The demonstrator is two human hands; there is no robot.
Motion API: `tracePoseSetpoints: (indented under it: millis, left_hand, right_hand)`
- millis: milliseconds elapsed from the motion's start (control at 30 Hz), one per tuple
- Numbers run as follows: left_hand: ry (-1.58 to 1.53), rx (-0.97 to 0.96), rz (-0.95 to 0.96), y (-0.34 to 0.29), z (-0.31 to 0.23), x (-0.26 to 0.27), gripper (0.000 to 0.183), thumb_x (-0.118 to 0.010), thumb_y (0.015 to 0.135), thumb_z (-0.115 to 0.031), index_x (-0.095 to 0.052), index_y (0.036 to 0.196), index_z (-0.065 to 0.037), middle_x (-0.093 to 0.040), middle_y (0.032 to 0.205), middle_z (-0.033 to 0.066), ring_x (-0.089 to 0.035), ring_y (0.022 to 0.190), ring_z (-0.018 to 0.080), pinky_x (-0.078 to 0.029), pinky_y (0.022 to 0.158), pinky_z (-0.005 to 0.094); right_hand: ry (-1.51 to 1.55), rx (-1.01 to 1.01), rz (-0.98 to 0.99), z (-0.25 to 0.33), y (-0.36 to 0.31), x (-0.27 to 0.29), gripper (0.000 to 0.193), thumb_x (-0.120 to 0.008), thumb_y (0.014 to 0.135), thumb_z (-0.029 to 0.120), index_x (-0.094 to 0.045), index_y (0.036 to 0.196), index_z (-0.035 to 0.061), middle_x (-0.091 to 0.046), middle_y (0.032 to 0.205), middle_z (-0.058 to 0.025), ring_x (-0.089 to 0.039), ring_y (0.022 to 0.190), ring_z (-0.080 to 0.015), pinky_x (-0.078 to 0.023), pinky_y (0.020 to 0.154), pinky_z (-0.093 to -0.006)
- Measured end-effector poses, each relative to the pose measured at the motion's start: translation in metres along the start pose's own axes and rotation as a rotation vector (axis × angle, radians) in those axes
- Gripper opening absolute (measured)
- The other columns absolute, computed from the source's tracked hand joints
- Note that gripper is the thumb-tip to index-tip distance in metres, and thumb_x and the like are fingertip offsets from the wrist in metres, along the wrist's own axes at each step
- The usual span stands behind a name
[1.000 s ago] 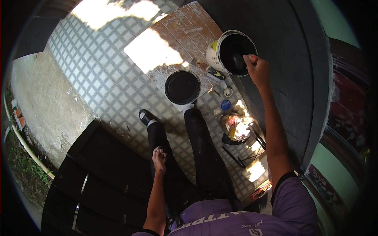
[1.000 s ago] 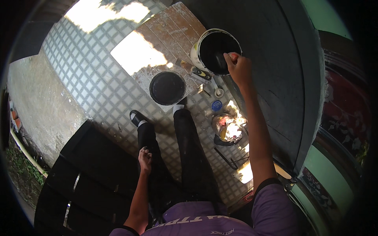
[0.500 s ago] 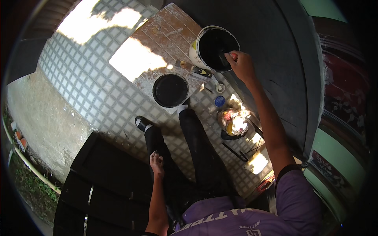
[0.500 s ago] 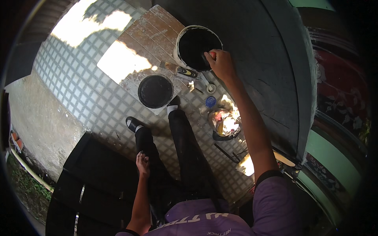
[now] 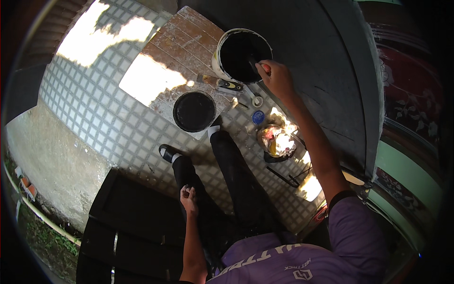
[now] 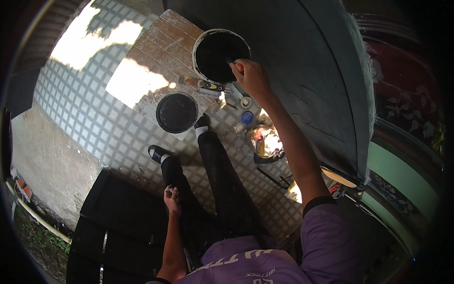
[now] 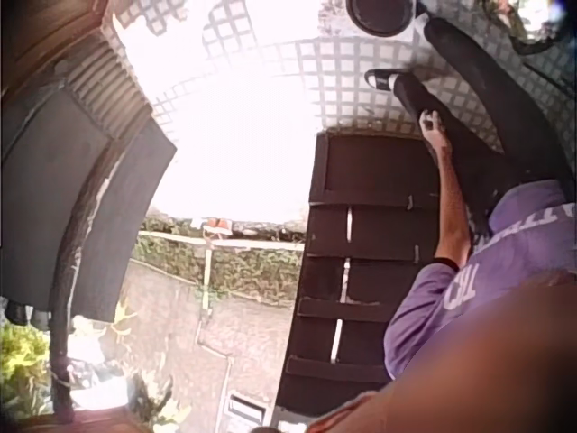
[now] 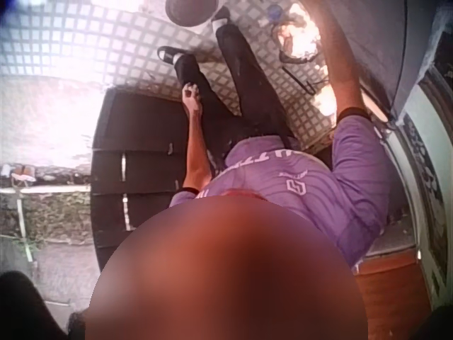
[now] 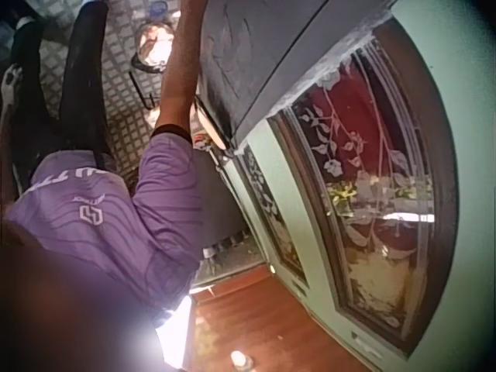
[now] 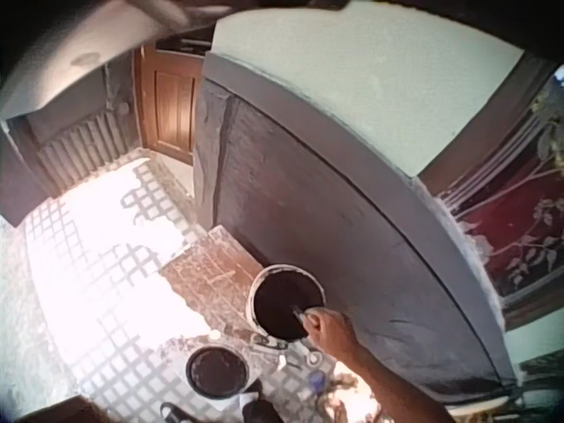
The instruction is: Painting a wooden gate with a dark colored paint using a brush.
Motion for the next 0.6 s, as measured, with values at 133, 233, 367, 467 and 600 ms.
tracePoseSetpoints:
  millis: [133, 233, 367, 467, 600]
  left_hand:
    - [0.058, -0.067, -0.003, 0.005, 0.004, 0.005, 0.030, -0.065, 0.091, -0.001, -0.055, 0.116, -0.011, -0.051, 0.086, -0.0085, -0.047, 0.068, 0.0004, -0.034, 0.051, 0.0158]
    - [0.075, -0.087, -0.017, 0.007, 0.012, 0.003, 0.035, -0.067, 0.088, 0.002, -0.054, 0.118, -0.009, -0.051, 0.087, -0.0081, -0.048, 0.069, 0.0009, -0.037, 0.054, 0.0165]
    - [0.085, -0.061, -0.016, 0.004, 0.014, 0.003, 0.035, -0.068, 0.088, 0.001, -0.055, 0.118, -0.009, -0.051, 0.087, -0.0075, -0.049, 0.071, 0.0016, -0.039, 0.056, 0.0171]
    - [0.068, -0.057, -0.020, 0.003, 0.011, -0.001, 0.033, -0.069, 0.087, 0.000, -0.055, 0.116, -0.010, -0.051, 0.086, -0.0079, -0.049, 0.071, 0.0014, -0.039, 0.056, 0.0170]
    - [0.071, -0.069, -0.084, 0.001, 0.003, 0.007, 0.033, -0.070, 0.085, 0.005, -0.057, 0.113, -0.006, -0.050, 0.084, -0.0064, -0.047, 0.071, 0.0025, -0.038, 0.062, 0.0166]
  right_hand:
    - [0.111, 0.193, -0.219, 0.014, -0.003, 0.009, 0.017, -0.069, 0.091, 0.019, -0.070, 0.099, 0.0041, -0.071, 0.084, -0.0128, -0.070, 0.072, -0.0271, -0.053, 0.060, -0.0338]
    - [0.075, 0.138, -0.194, 0.008, -0.001, 0.010, 0.017, -0.069, 0.091, 0.019, -0.070, 0.098, 0.0040, -0.070, 0.084, -0.0131, -0.070, 0.073, -0.0282, -0.053, 0.059, -0.0342]
    - [0.075, 0.128, -0.237, 0.019, -0.002, 0.017, 0.016, -0.069, 0.091, 0.020, -0.069, 0.096, 0.0048, -0.068, 0.079, -0.0121, -0.068, 0.068, -0.0279, -0.051, 0.056, -0.0346]
    - [0.020, 0.047, -0.215, 0.007, -0.001, 0.012, 0.016, -0.069, 0.092, 0.020, -0.070, 0.096, 0.0047, -0.068, 0.078, -0.0119, -0.068, 0.067, -0.0270, -0.050, 0.057, -0.0347]
    - [0.144, 0.065, -0.305, 0.031, -0.007, 0.028, 0.018, -0.067, 0.092, 0.022, -0.070, 0.099, 0.0050, -0.068, 0.081, -0.0123, -0.068, 0.070, -0.0276, -0.051, 0.059, -0.0336]
Point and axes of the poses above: each hand's wrist, its own y-axis towards the middle knuckle, its own x-axis out of the back of the hand, z = x × y, the point moved 1 cm from there along y, towards the middle knuckle
